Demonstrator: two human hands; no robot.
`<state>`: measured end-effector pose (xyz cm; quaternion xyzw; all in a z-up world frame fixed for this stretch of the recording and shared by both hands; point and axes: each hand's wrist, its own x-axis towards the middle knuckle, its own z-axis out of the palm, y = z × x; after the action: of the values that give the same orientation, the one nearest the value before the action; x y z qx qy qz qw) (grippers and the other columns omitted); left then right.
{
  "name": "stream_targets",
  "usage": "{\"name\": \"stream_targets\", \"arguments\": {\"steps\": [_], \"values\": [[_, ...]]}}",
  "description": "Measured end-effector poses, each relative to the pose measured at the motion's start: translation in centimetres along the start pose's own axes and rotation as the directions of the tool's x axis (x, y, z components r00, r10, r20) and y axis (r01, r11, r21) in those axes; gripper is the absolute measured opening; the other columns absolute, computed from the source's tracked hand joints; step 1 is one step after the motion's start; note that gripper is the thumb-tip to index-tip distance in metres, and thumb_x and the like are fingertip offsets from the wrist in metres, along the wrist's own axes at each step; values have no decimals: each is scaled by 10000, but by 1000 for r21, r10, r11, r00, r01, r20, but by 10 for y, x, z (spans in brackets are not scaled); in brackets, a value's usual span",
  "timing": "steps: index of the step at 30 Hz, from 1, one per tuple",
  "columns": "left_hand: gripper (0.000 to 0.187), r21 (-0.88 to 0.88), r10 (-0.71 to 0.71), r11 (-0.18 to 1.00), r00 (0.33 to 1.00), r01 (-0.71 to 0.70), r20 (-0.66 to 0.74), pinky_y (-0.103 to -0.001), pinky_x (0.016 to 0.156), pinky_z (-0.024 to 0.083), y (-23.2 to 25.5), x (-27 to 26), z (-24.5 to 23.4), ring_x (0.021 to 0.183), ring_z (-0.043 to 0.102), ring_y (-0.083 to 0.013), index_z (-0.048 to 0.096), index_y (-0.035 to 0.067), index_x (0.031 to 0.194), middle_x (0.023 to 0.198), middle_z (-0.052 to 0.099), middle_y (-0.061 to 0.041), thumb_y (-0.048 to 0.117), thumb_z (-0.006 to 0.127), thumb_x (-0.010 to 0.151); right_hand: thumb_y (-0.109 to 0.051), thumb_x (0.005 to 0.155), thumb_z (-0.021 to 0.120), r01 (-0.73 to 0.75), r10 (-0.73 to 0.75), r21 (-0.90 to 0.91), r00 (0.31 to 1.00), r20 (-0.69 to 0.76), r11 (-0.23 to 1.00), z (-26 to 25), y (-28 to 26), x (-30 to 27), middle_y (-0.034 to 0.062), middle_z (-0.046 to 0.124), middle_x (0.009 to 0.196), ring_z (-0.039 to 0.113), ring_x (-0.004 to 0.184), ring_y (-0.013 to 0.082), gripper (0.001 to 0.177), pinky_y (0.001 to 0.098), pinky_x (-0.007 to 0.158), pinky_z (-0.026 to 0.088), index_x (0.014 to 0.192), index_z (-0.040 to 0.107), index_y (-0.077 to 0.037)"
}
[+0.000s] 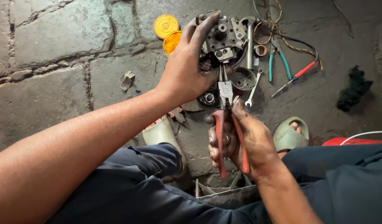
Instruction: The person disassembles a starter motor by removing the solenoid and housing components using pliers and a wrench. They manipulate wires and internal parts to inspect the unit.
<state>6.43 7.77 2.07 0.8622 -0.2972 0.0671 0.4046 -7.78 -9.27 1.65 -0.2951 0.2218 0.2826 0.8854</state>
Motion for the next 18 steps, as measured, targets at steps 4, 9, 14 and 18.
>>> {"name": "stream_targets", "arguments": {"steps": [4, 9, 14, 18], "values": [[996, 22, 3, 1000, 1000, -3, -6, -457, 1195, 454, -1, 0, 2, 1456, 466, -458, 298, 192, 1612, 1592, 377, -259, 281, 936, 852, -505, 1037, 404, -21, 19, 55, 999, 47, 998, 0, 1, 0, 190, 671, 763, 681, 586, 335, 575, 485, 527, 569, 1145, 610, 20], [1003, 29, -3, 1000, 1000, 3, -3, -458, 1195, 451, -2, 0, 3, 1458, 461, -456, 295, 201, 1612, 1594, 374, -254, 286, 938, 847, -516, 1042, 395, -10, 3, 82, 997, 78, 997, 1, 5, -1, 187, 661, 765, 682, 602, 331, 599, 485, 536, 571, 1153, 605, 33], [1002, 32, 4, 999, 1000, -4, 1, -457, 1187, 466, -2, 0, 2, 1453, 483, -442, 293, 213, 1613, 1592, 389, -229, 316, 947, 860, -534, 1046, 404, -4, -3, 85, 997, 77, 996, 0, 4, 0, 184, 653, 765, 668, 600, 327, 607, 479, 532, 562, 1162, 604, 27], [988, 45, 13, 999, 1000, -13, -10, -458, 1171, 474, -2, 1, 3, 1437, 490, -447, 294, 199, 1612, 1578, 392, -234, 306, 932, 866, -559, 1027, 402, -58, 44, 141, 994, 97, 988, 1, 2, 1, 164, 636, 742, 650, 573, 307, 623, 460, 517, 549, 1147, 601, 19]]}}
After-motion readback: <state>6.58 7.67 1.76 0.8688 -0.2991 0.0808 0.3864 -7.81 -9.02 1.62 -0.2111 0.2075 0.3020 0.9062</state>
